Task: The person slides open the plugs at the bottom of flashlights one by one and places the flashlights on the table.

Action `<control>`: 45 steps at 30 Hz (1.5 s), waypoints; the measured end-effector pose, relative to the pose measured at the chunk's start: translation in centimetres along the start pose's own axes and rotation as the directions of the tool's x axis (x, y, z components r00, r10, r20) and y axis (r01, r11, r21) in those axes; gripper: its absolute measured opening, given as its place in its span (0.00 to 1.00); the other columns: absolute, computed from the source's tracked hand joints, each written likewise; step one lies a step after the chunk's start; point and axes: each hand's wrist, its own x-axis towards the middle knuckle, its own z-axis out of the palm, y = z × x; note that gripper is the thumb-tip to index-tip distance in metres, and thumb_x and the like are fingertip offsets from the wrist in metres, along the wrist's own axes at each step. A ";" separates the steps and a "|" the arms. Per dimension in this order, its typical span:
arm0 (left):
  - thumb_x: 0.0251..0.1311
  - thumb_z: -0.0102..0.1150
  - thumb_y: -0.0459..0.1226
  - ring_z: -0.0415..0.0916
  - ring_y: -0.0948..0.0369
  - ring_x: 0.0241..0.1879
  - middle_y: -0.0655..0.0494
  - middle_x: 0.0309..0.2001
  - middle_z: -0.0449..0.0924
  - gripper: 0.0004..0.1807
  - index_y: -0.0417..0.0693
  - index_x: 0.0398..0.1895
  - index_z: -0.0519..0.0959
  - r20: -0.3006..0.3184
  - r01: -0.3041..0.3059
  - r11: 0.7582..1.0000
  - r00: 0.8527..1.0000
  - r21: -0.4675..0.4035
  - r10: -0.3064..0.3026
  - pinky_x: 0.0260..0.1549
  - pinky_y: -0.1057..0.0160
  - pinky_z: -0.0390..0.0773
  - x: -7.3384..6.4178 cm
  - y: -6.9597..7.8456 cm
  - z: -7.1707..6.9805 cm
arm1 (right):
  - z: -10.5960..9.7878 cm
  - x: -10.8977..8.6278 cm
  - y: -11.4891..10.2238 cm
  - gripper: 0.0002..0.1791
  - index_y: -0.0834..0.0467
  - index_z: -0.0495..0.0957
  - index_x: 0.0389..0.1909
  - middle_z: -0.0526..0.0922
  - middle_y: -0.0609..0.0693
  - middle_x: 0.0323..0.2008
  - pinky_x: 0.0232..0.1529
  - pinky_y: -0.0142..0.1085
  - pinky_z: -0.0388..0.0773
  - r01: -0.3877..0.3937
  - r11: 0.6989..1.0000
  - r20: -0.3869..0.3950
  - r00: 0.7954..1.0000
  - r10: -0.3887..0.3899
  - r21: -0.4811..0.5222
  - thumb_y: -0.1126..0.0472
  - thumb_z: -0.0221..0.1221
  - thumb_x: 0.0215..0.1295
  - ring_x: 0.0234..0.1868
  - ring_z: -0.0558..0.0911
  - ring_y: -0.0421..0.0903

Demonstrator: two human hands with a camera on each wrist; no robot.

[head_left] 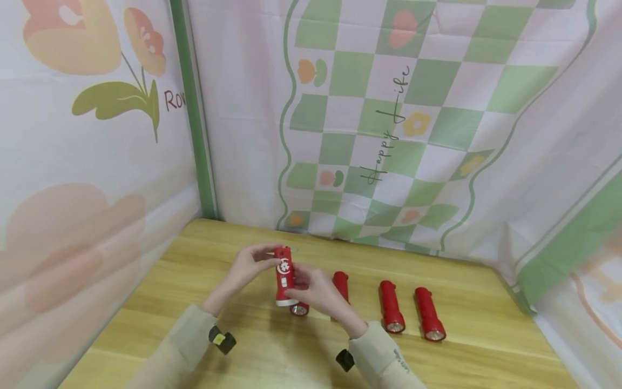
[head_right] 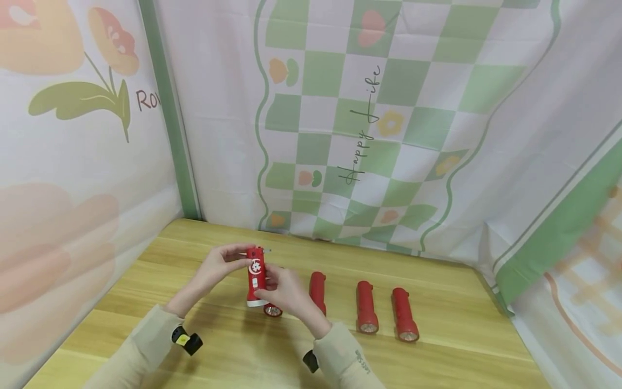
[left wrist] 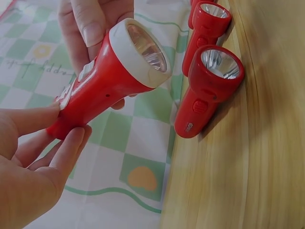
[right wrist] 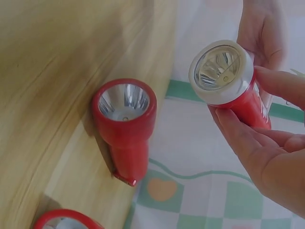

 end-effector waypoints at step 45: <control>0.62 0.63 0.35 0.80 0.44 0.55 0.33 0.61 0.76 0.25 0.32 0.61 0.74 0.142 0.128 0.990 0.981 0.063 -0.136 0.56 0.50 0.82 1.5 -3.7 -3.3 | 3.3 2.7 0.4 0.37 0.65 0.66 0.68 0.78 0.63 0.60 0.59 0.52 0.80 -0.172 0.982 0.117 0.980 0.162 0.079 0.67 0.69 0.58 0.59 0.80 0.60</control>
